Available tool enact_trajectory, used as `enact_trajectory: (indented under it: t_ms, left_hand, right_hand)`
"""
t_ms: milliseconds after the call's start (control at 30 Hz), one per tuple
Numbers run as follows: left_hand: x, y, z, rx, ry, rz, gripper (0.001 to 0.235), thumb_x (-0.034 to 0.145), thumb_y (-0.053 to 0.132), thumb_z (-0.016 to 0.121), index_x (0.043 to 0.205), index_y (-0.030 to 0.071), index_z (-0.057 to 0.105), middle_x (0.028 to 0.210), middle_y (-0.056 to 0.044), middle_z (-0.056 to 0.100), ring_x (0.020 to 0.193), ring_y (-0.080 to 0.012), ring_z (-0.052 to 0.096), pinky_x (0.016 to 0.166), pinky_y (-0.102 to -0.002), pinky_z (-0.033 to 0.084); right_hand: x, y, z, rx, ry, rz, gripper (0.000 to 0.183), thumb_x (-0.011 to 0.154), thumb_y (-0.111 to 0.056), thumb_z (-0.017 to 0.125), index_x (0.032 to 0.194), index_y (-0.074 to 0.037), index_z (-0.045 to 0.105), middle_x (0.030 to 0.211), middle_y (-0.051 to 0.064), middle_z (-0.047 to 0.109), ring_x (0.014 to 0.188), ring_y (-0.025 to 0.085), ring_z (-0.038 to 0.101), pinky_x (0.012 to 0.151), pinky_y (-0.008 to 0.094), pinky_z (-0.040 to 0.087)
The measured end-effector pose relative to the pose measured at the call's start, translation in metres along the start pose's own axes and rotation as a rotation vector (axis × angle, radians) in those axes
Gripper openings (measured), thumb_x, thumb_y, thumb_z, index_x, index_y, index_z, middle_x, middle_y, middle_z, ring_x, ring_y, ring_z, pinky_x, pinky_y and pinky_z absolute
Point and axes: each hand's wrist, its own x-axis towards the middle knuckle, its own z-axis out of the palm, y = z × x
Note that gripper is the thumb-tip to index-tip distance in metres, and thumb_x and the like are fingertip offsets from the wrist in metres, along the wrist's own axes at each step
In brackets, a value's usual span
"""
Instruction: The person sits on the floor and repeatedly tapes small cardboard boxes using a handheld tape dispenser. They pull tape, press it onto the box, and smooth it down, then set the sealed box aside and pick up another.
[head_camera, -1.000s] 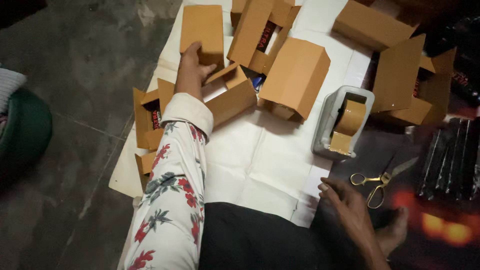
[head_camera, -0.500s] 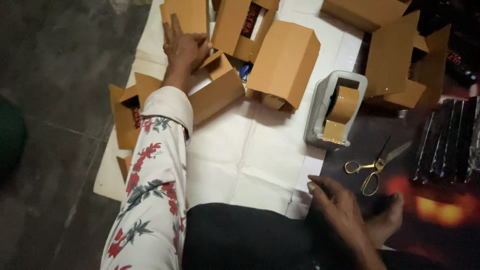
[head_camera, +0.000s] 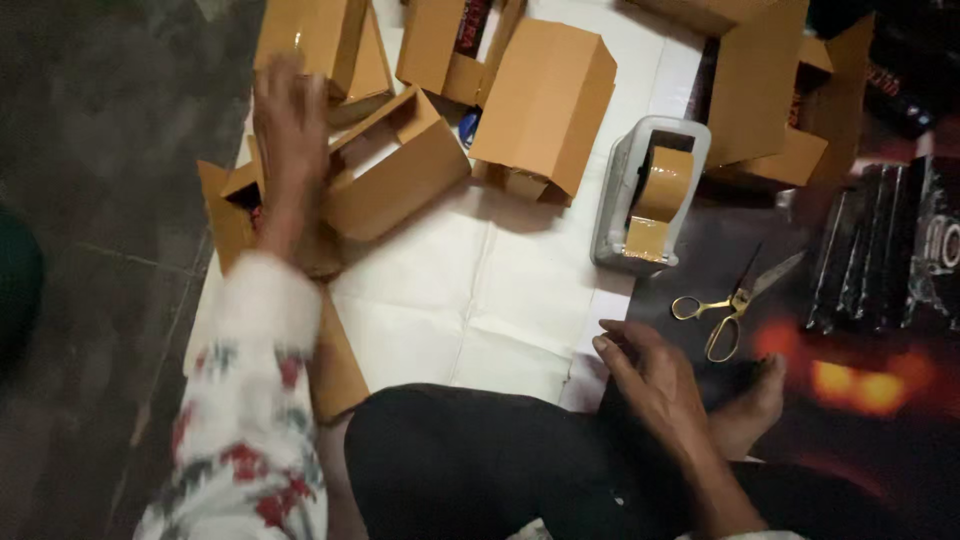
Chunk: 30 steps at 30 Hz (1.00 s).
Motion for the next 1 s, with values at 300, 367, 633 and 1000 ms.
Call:
enact_trajectory:
  t_ms: [300, 367, 633, 1000]
  left_hand:
    - [-0.264, 0.135, -0.114, -0.031, 0.095, -0.428, 0.015, 0.094, 0.016, 0.073, 0.098, 0.002, 0.074, 0.088, -0.013, 0.071, 0.074, -0.0214, 0.067, 0.067, -0.035, 0.053]
    - [-0.279, 0.115, -0.130, 0.245, 0.180, -0.549, 0.022, 0.091, 0.015, 0.073, 0.109, 0.003, 0.071, 0.105, -0.019, 0.069, 0.098, -0.0305, 0.064, 0.087, -0.044, 0.051]
    - [-0.313, -0.055, -0.143, 0.355, -0.165, -1.298, 0.051, 0.104, 0.041, 0.061, 0.122, -0.005, 0.072, 0.122, -0.029, 0.070, 0.112, -0.0440, 0.069, 0.093, -0.053, 0.054]
    - [-0.289, 0.019, -0.304, 0.405, -0.026, -0.370, 0.036, 0.104, 0.024, 0.065, 0.117, -0.008, 0.073, 0.103, -0.025, 0.071, 0.092, -0.0316, 0.069, 0.072, -0.045, 0.052]
  right_hand:
    - [-0.022, -0.007, -0.001, -0.066, 0.002, -0.099, 0.053, 0.093, -0.042, 0.062, 0.127, -0.002, 0.069, 0.116, 0.021, 0.074, 0.105, 0.032, 0.071, 0.091, 0.042, 0.053]
    - [-0.021, -0.001, 0.003, -0.085, 0.001, -0.165, 0.053, 0.093, -0.043, 0.062, 0.126, -0.002, 0.069, 0.114, 0.022, 0.074, 0.103, 0.032, 0.072, 0.090, 0.042, 0.055]
    - [-0.012, 0.027, 0.009, -0.019, 0.018, -0.150, 0.051, 0.093, -0.039, 0.063, 0.124, 0.000, 0.070, 0.108, 0.020, 0.076, 0.100, 0.030, 0.073, 0.088, 0.040, 0.055]
    - [-0.011, 0.033, 0.016, 0.275, -0.128, -0.083, 0.048, 0.094, -0.035, 0.064, 0.126, 0.000, 0.067, 0.111, 0.015, 0.075, 0.096, 0.022, 0.074, 0.080, 0.035, 0.059]
